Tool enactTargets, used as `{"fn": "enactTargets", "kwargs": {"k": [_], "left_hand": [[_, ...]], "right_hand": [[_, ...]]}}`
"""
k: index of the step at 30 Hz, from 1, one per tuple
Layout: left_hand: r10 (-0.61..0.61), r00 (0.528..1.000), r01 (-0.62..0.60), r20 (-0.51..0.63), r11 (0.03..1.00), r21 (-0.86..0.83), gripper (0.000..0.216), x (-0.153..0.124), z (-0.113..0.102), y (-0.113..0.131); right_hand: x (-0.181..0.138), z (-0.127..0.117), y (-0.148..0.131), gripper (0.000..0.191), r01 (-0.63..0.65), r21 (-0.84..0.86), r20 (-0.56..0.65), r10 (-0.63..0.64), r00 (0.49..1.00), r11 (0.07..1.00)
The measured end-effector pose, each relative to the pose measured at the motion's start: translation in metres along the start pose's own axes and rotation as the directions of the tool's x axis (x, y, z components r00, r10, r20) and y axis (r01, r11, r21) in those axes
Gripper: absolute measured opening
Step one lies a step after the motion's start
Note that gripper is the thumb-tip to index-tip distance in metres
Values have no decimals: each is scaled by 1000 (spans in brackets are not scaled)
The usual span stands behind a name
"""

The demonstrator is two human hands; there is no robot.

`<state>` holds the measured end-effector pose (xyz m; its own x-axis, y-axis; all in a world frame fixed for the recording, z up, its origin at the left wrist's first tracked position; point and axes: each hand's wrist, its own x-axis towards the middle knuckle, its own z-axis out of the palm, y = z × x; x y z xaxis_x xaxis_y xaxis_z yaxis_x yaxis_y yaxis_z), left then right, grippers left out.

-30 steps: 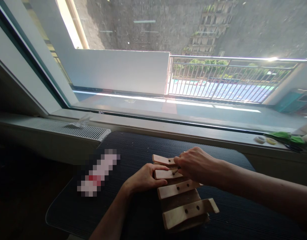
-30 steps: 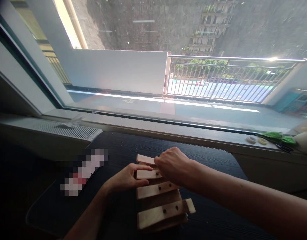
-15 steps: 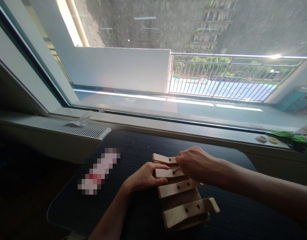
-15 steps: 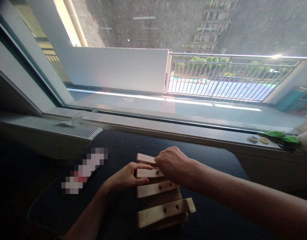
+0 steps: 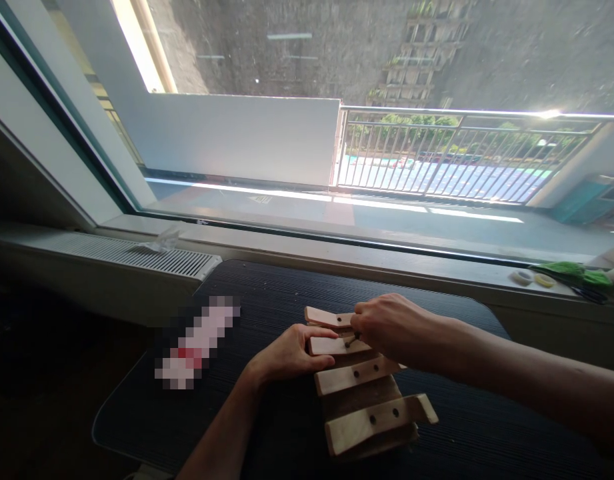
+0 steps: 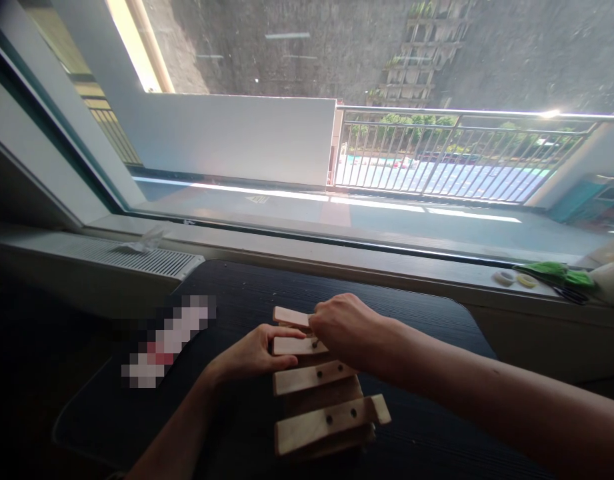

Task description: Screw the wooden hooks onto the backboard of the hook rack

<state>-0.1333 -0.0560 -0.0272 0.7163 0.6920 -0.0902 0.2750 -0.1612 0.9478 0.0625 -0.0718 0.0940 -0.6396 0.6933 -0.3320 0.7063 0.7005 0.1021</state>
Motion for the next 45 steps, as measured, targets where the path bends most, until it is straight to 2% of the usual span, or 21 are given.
{"fn": "enactTargets", "kwargs": {"k": [6,10,13,15,20,24,28,31,34,37,39,42,45], "left_hand": [[31,1000,-31,-7,1000,5,49,0,0,-1],[33,999,-33,-8,999,-21,47,-1,1,0],[32,999,-32,-4,999,-23,46,0,1,0],[34,999,-34,-4,999,-17,46,0,1,0],[35,999,-35,2,999,-23,46,1,-1,3],[39,999,-39,6,999,-24,47,-1,-1,5],[-12,1000,12,11,1000,-23,47,-2,-1,2],[-19,1000,19,14,1000,-23,48,-1,0,0],[-19,1000,19,14,999,-29,48,-1,0,0],[30,1000,-30,-1,999,-24,46,0,0,2],[65,998,-65,-2,998,-10,46,0,0,5],[47,999,-47,-11,999,3,46,-1,0,6],[-8,1000,8,-9,1000,-6,46,-3,0,6]], "right_hand": [[-1,0,1,12,-77,-20,3,77,997,997],[-11,-9,2,17,-3,-45,-38,1,999,999],[-12,-12,0,17,72,-21,-20,-73,997,997],[-8,-10,-3,18,76,-7,-20,-76,997,997],[6,-2,-8,19,-30,-6,-15,30,999,1000],[4,-8,-6,11,-100,-6,-14,100,995,995],[-5,-17,-3,14,-26,-6,2,26,1000,1000],[-6,-15,-4,18,38,28,18,-38,999,999],[-1,-6,-5,15,-10,24,0,10,1000,1000],[1,-1,-4,24,-91,-23,-21,91,996,996],[0,-3,-3,22,-109,-24,-18,108,994,994],[-6,-9,-2,12,-85,23,-6,85,996,996],[-9,-11,-4,19,4,48,-16,-3,1000,999]]}}
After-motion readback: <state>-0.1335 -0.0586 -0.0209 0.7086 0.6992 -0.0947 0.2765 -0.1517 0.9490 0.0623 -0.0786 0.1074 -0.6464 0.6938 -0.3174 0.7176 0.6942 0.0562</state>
